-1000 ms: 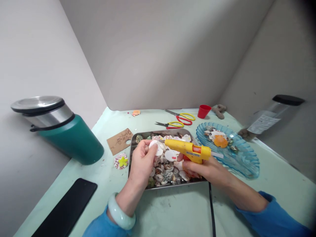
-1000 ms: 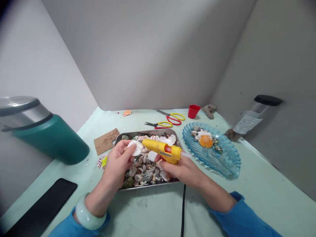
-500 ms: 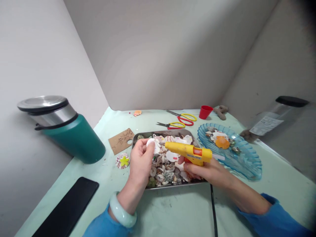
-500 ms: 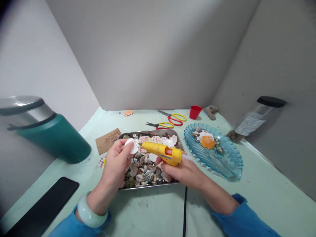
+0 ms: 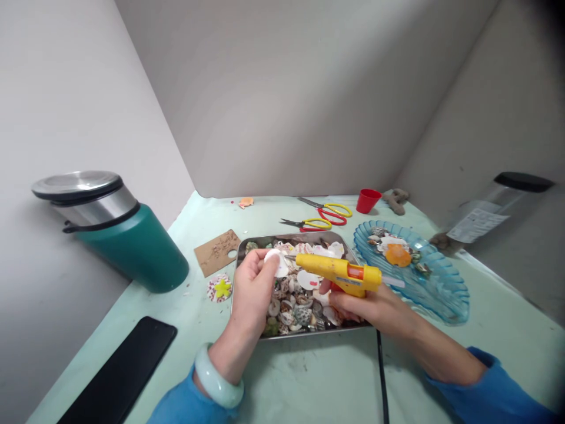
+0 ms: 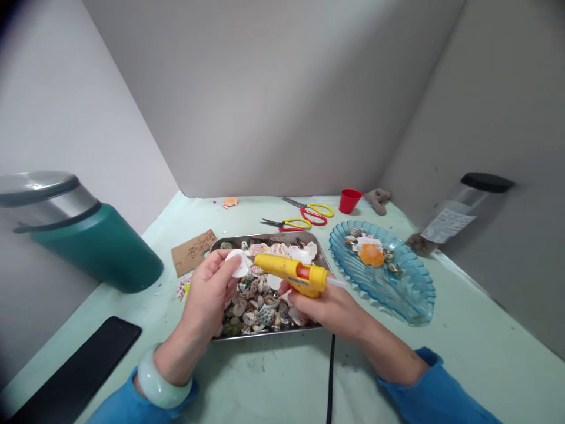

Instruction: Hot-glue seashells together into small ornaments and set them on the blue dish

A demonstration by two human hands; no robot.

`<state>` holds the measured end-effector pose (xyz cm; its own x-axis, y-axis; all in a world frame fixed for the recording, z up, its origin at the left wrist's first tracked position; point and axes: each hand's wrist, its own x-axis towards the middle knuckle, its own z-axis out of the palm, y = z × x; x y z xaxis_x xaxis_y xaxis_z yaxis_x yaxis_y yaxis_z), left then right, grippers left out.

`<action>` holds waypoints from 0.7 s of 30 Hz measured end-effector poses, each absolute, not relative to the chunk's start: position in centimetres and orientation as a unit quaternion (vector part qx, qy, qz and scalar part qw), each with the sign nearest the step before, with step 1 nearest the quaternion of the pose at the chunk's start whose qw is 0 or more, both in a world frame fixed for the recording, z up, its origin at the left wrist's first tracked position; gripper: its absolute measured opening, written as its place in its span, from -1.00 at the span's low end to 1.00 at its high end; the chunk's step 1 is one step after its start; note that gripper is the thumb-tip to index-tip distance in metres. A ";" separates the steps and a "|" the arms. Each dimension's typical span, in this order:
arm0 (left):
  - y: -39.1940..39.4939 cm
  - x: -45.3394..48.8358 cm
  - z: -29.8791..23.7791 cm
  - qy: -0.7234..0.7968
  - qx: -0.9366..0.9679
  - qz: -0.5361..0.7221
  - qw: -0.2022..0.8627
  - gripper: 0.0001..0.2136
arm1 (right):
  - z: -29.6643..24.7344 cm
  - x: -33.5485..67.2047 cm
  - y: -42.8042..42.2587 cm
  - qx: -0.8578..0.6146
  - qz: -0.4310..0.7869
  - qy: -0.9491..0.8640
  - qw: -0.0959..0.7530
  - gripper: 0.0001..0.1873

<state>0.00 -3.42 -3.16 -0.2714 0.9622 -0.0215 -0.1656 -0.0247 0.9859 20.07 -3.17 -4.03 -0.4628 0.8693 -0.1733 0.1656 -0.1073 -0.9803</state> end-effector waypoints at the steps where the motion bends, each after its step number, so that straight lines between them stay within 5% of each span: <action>1: -3.4 0.0 -3.2 0.515 0.382 0.600 0.479 -0.80 | -4.0 20.1 -3.2 -0.430 0.606 -0.603 0.290 -0.76; 21: -3.5 -0.2 -3.1 0.504 0.372 0.591 0.508 -0.78 | -4.1 20.1 -3.3 -0.428 0.595 -0.609 0.301 -0.78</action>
